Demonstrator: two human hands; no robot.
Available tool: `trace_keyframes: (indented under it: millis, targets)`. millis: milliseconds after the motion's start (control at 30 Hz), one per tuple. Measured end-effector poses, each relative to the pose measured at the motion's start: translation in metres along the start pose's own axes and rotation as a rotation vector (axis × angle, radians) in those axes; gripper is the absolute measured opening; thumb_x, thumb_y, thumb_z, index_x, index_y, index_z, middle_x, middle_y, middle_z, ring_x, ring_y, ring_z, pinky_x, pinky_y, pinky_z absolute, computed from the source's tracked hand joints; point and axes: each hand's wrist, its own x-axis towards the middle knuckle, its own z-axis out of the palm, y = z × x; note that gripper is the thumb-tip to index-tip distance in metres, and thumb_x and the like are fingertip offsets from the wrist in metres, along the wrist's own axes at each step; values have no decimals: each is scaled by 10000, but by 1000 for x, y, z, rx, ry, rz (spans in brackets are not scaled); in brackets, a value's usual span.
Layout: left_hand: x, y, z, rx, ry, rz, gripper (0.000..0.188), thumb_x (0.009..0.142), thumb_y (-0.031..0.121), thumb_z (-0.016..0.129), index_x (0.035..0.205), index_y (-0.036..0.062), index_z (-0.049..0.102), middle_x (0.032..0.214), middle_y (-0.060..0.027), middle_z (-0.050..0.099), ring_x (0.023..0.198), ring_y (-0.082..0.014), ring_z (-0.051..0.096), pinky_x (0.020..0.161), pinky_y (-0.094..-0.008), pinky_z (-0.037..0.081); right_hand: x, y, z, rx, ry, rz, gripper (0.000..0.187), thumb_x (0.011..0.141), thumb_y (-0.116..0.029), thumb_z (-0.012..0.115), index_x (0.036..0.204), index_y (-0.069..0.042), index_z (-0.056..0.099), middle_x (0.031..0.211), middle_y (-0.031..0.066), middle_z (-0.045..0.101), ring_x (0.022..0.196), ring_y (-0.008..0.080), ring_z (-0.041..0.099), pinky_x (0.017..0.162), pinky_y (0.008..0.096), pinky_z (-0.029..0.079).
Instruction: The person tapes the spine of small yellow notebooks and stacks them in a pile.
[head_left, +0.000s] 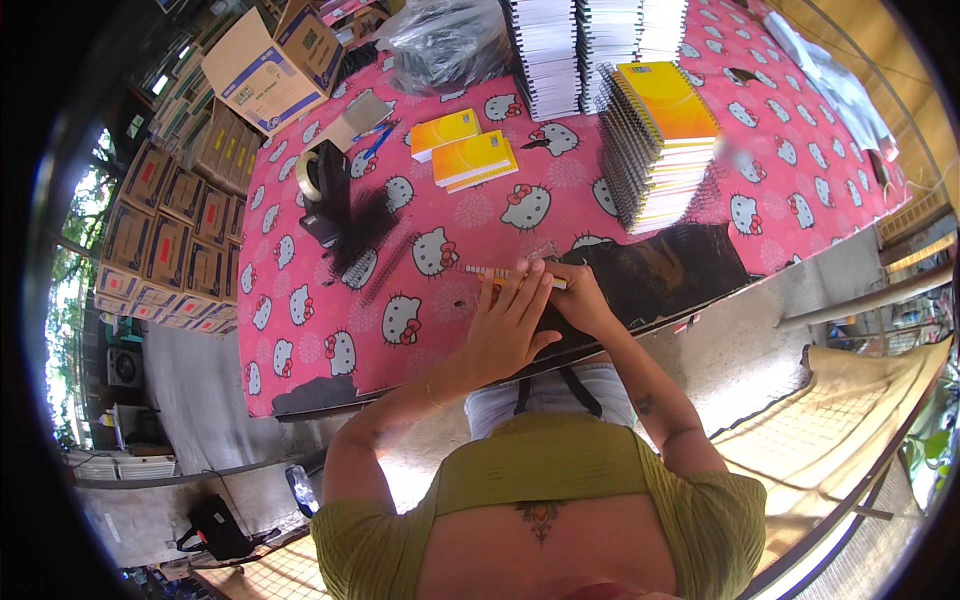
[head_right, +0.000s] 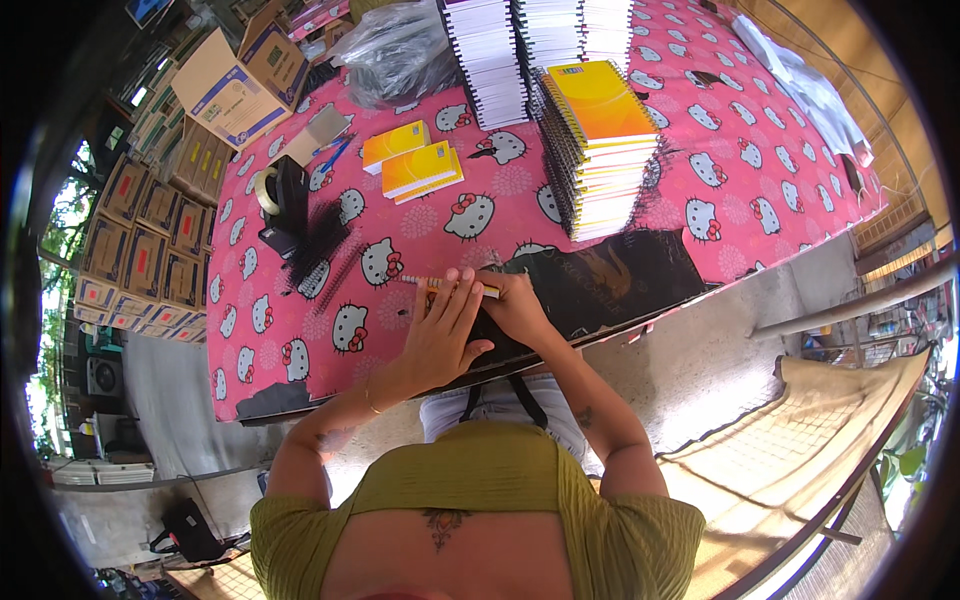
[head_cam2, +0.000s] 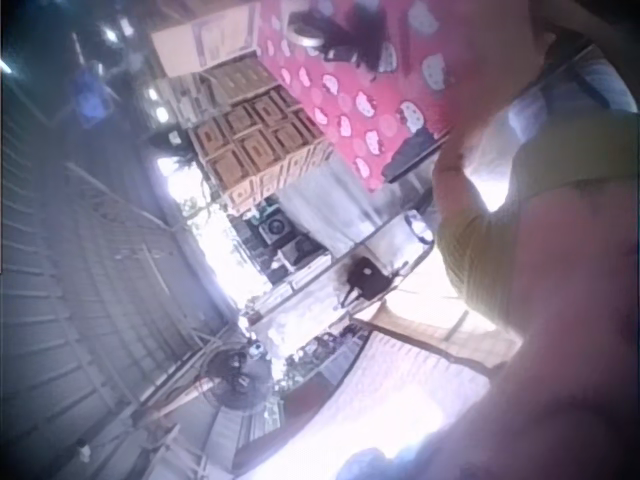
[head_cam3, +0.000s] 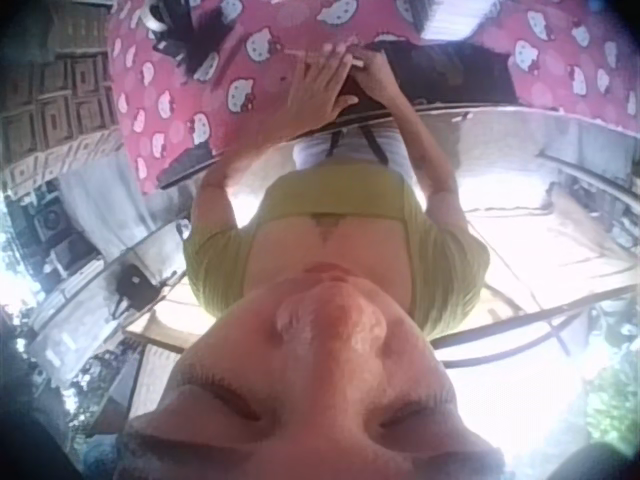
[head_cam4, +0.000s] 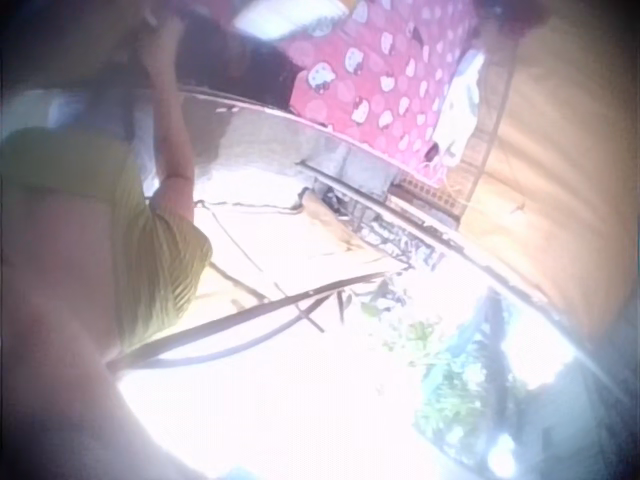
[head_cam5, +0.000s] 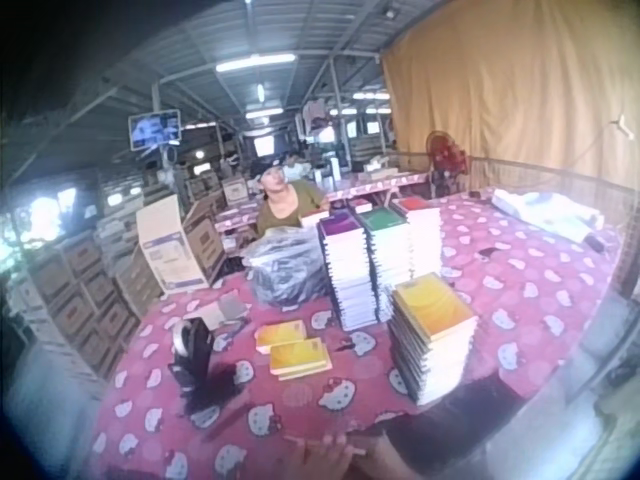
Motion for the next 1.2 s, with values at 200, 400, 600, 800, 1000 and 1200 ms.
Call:
trace_keyframes:
  millis: [200,400,600,800,1000,1200]
  targets:
    - [14,-4,1,-32,-46,-12,780,987,540,416,1489,-48,314,1569,-249,277,1474,-397,244,1156,-629,123,-1,1,-5,-147,-104,227,237,852,-88,672,1077,-17,688,815,218,683,741,374,690,635,387,521]
    - [13,-8,-5,-12,67,-49,786,984,555,406,1491,-39,319,1575,-209,291,1462,-384,284,1152,-631,141,16,-14,-6,-165,-64,68,264,841,-88,674,1096,-21,686,814,233,679,738,407,676,637,413,530]
    - [-1,-4,9,-38,90,-43,653,982,455,494,1461,22,400,1531,-185,360,1430,-350,340,1157,-623,132,16,16,1,-59,-1,7,275,844,-90,673,1114,-37,686,875,232,687,851,426,663,682,416,539]
    - [36,-40,-5,-149,254,-10,248,896,266,681,1080,101,657,1040,-60,659,1022,-242,634,1130,-631,213,16,3,-1,-241,-71,51,217,828,-118,709,1027,-33,686,837,208,685,817,416,662,683,438,522]
    - [34,-38,-5,-221,266,-10,143,893,231,690,960,109,657,854,-21,623,849,-211,638,1143,-569,252,13,-4,-1,-170,-63,16,215,839,-153,725,1005,-25,680,858,206,684,823,401,664,691,437,513]
    - [39,-33,-14,-274,278,-25,126,904,223,675,962,111,671,876,-17,628,852,-212,639,1132,-547,282,13,-4,-3,-191,-104,48,231,842,-175,726,1012,-25,681,890,200,691,842,394,668,702,436,516]
